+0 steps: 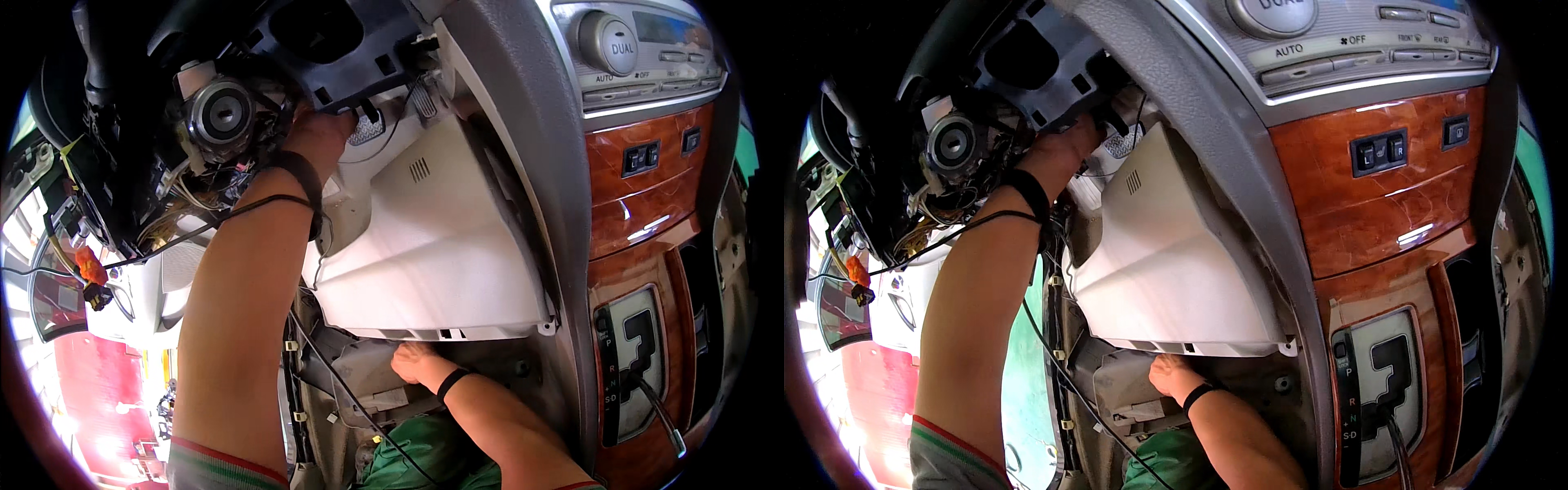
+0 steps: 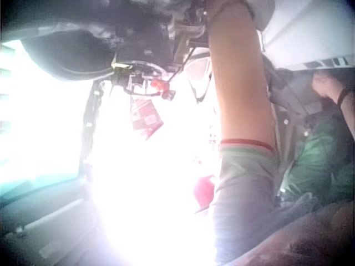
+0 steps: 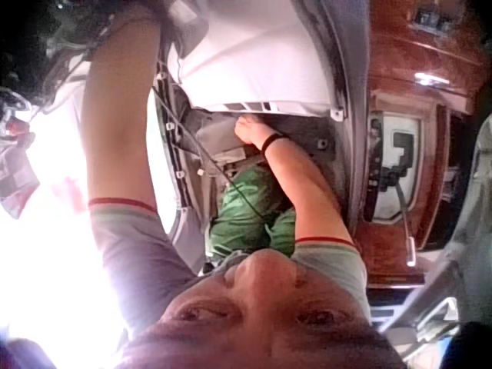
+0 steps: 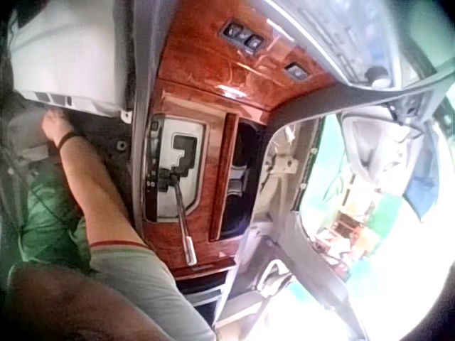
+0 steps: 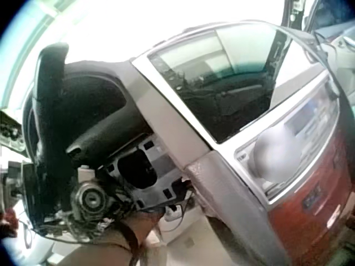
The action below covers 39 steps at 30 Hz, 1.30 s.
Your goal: The person reaches behind the dashboard area of a car, handles wiring connectors, and uses a screwdriver to work on components under the steering column.
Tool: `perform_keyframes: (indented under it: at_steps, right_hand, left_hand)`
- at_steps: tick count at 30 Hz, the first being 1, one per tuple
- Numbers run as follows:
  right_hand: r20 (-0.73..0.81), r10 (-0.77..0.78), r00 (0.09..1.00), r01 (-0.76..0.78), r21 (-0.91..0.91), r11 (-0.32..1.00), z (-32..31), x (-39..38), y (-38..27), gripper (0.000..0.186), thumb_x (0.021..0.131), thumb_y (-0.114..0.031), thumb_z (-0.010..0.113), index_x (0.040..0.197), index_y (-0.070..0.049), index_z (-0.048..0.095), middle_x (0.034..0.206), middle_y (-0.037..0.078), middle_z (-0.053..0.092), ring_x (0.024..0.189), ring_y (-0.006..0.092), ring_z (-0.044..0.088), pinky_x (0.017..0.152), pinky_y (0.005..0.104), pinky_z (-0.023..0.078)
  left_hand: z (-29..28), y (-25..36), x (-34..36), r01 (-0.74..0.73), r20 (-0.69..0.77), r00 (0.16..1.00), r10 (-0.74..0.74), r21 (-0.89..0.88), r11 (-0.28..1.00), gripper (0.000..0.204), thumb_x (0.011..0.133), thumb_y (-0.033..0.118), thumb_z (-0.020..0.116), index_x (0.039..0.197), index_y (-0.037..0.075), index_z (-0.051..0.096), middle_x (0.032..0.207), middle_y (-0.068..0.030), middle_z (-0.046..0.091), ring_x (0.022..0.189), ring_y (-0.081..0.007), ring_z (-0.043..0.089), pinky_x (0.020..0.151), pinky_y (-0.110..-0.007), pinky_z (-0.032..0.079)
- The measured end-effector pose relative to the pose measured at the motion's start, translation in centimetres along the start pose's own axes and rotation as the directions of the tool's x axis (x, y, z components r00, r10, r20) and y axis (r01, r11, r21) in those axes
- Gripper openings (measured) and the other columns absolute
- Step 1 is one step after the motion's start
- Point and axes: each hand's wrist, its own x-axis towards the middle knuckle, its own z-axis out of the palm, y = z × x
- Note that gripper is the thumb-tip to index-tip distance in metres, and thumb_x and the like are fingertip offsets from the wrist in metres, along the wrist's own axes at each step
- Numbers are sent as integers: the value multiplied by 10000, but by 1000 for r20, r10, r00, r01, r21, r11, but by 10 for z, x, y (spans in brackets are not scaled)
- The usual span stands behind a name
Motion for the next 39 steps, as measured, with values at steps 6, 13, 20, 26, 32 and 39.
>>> perform_keyframes:
  at_steps: [6,13,20,26,32,39]
  right_hand:
    - [-81,144,986,-136,101,986,17,3,18,180,758,-88,582,845,-37,731,932,143,704,912,320,672,757,413,550]
    - [-93,74,993,-71,30,997,14,0,14,179,749,-55,570,834,-22,724,903,185,693,900,341,673,762,433,548]
    - [-58,104,993,-102,29,994,3,-3,13,178,749,-65,618,876,-32,738,962,150,700,951,312,661,823,424,530]
    - [-43,88,995,-84,88,993,2,0,8,173,768,-54,576,853,-17,722,950,167,691,926,332,661,790,430,540]
    - [-193,63,979,-44,98,994,23,6,13,141,773,-43,553,779,-9,690,861,189,675,867,343,664,748,436,550]
    - [-137,76,988,-58,133,989,-3,-9,8,140,751,-10,571,810,13,696,876,187,682,861,339,668,754,415,554]
  left_hand:
    - [0,7,16,-53,-32,998,51,-73,996,445,908,292,516,1316,116,512,1319,-156,520,1209,-339,500,1010,-446,401]
    - [-4,0,27,-94,-30,995,92,-85,992,400,923,245,484,1300,115,527,1274,-151,556,1167,-334,534,982,-451,423]
    - [-1,-2,29,-106,-79,992,99,-84,991,365,939,198,452,1283,114,542,1228,-147,592,1126,-329,569,954,-455,446]
    - [12,-11,28,-114,-68,992,110,-59,992,345,953,157,425,1269,113,555,1190,-144,623,1090,-325,598,930,-459,464]
    - [-5,-9,0,-51,-61,997,45,-93,994,311,933,147,475,1217,91,588,1166,-155,637,1086,-323,607,931,-449,471]
    - [-9,-8,28,28,404,913,-56,76,997,331,849,260,637,1131,86,640,1227,-153,596,1164,-277,545,964,-378,436]
